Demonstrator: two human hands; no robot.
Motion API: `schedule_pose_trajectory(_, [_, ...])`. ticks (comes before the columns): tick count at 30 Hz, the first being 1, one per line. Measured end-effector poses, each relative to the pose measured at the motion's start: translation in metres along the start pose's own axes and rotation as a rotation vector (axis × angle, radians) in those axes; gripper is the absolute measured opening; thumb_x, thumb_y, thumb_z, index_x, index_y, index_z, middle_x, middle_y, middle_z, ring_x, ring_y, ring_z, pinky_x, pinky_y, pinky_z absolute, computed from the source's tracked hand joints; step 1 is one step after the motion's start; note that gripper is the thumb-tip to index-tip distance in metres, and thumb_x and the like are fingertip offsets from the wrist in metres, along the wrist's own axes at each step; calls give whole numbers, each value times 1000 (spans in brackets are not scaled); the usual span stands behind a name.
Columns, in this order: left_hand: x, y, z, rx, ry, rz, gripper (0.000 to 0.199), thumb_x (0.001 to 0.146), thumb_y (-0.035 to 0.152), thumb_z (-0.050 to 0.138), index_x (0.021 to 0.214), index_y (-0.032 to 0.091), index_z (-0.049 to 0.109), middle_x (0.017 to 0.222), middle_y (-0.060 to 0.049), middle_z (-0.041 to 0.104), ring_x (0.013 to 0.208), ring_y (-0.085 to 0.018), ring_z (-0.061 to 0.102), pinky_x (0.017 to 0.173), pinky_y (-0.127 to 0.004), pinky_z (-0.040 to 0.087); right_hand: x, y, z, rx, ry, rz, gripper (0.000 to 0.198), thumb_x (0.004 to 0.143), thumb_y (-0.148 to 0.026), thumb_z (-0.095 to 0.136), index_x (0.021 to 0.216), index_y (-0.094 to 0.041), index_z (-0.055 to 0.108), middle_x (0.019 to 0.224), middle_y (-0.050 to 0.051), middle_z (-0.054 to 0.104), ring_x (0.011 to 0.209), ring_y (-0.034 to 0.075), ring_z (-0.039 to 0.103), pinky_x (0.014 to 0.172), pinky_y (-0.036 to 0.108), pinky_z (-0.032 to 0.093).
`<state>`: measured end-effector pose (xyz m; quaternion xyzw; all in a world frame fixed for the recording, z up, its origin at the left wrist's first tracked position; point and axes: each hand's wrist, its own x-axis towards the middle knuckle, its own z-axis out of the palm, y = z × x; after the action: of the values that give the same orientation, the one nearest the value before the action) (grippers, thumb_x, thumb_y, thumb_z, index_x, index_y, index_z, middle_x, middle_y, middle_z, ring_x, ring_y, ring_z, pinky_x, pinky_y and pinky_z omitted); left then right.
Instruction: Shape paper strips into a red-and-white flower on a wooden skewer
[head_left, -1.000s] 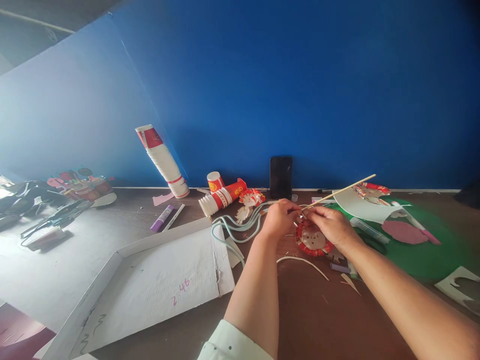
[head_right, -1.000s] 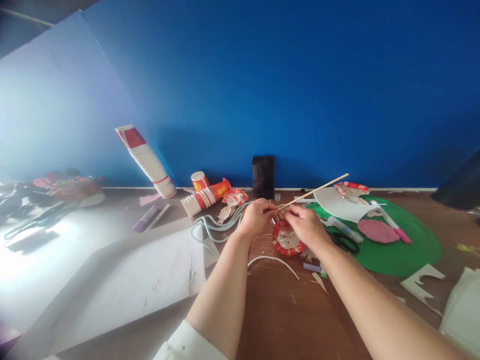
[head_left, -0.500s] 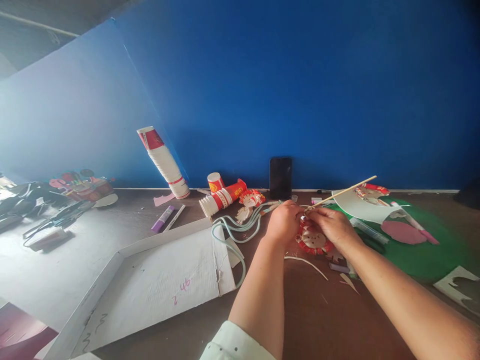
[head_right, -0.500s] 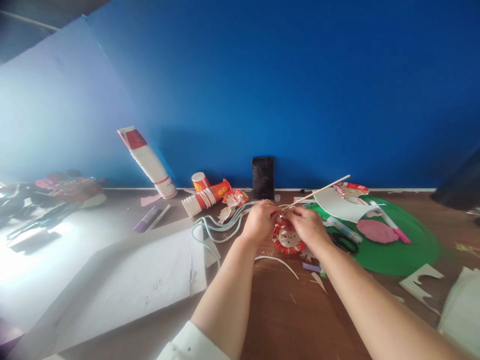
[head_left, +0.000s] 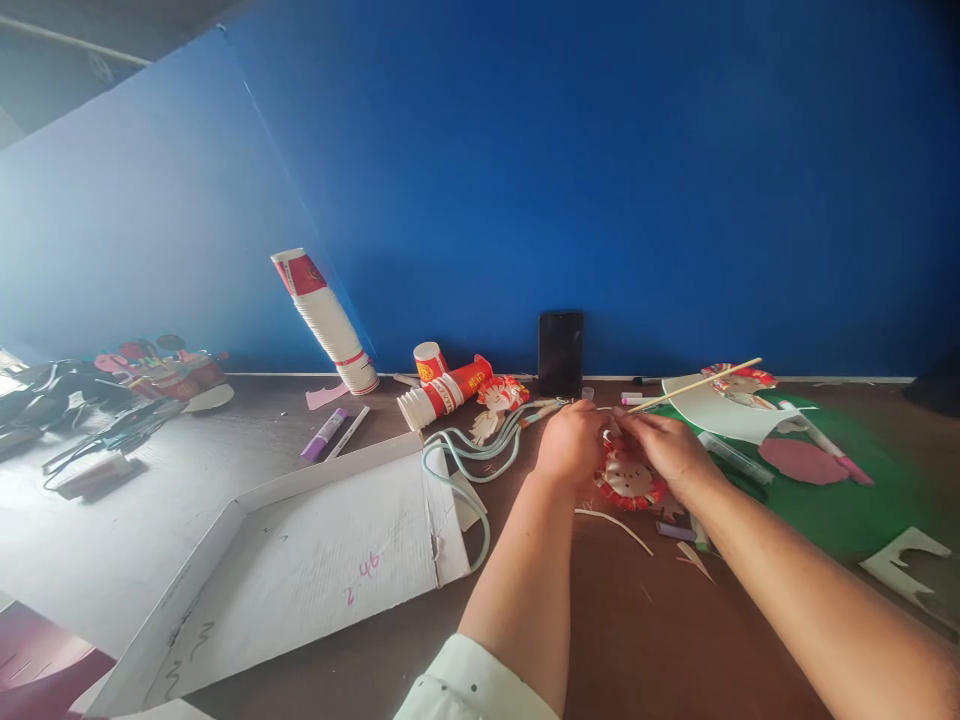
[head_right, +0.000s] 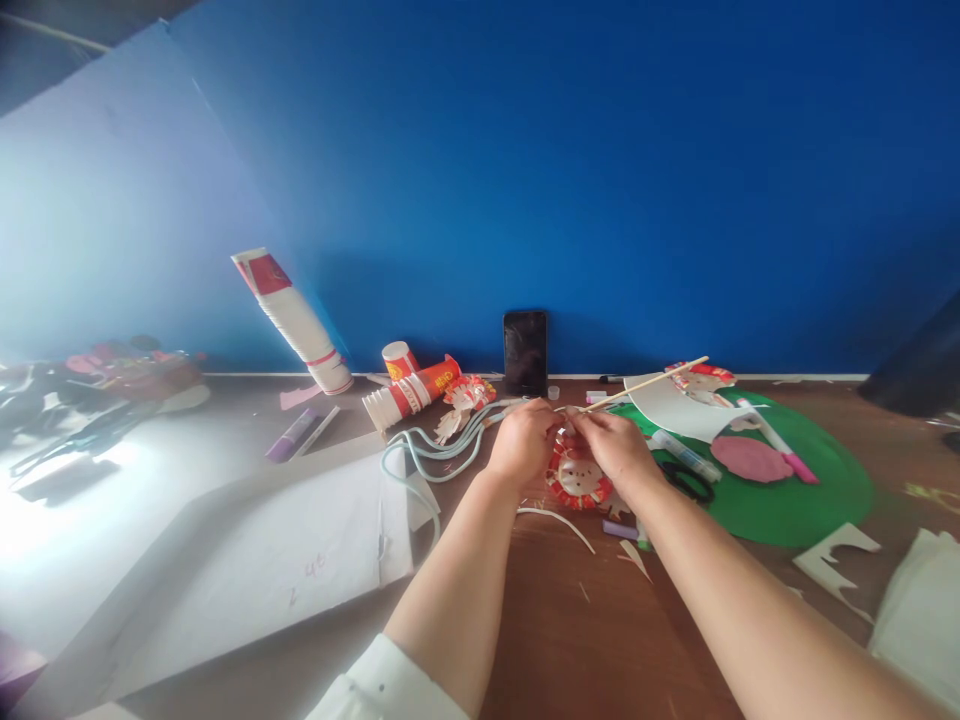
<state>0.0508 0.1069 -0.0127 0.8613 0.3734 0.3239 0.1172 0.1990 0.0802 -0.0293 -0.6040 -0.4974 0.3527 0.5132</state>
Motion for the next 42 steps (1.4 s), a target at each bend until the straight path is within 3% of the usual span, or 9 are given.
schedule_pose_trajectory(4, [1, 2, 0, 18, -6, -3, 25, 86, 17, 46, 74, 18, 69, 79, -5, 60, 77, -15, 53, 73, -23, 43, -3, -7, 1, 140, 9, 150, 26, 69, -48, 68, 67, -22, 66, 61, 3, 67, 51, 18, 62, 48, 30, 55])
schedule_pose_trajectory(17, [0, 1, -1, -171, 5, -100, 24, 88, 22, 51, 98, 23, 73, 94, -4, 65, 88, -15, 58, 85, -24, 46, 2, -4, -2, 157, -6, 114, 24, 68, -46, 68, 65, -23, 66, 59, 1, 63, 55, 16, 60, 53, 27, 52])
schedule_pose_trajectory(28, [1, 1, -1, -245, 47, -169, 22, 84, 22, 57, 101, 21, 72, 97, -4, 70, 91, -16, 61, 88, -25, 45, 2, 1, -7, -70, 18, 3, 30, 68, -48, 64, 74, -20, 72, 51, 0, 59, 43, 12, 48, 39, 25, 34])
schedule_pose_trajectory(36, [0, 1, -1, -200, 40, -141, 24, 86, 21, 54, 101, 22, 72, 97, -5, 69, 89, -15, 61, 85, -25, 46, 4, 4, -9, -47, -31, 29, 37, 66, -51, 67, 78, -17, 71, 46, -2, 52, 40, 10, 41, 39, 24, 26])
schedule_pose_trajectory(42, [0, 1, -2, -135, 16, -84, 27, 88, 21, 47, 95, 23, 74, 91, -5, 68, 85, -16, 59, 80, -25, 46, 6, 7, -9, 39, -45, 63, 39, 68, -56, 64, 74, -18, 68, 51, 0, 54, 44, 10, 42, 40, 24, 27])
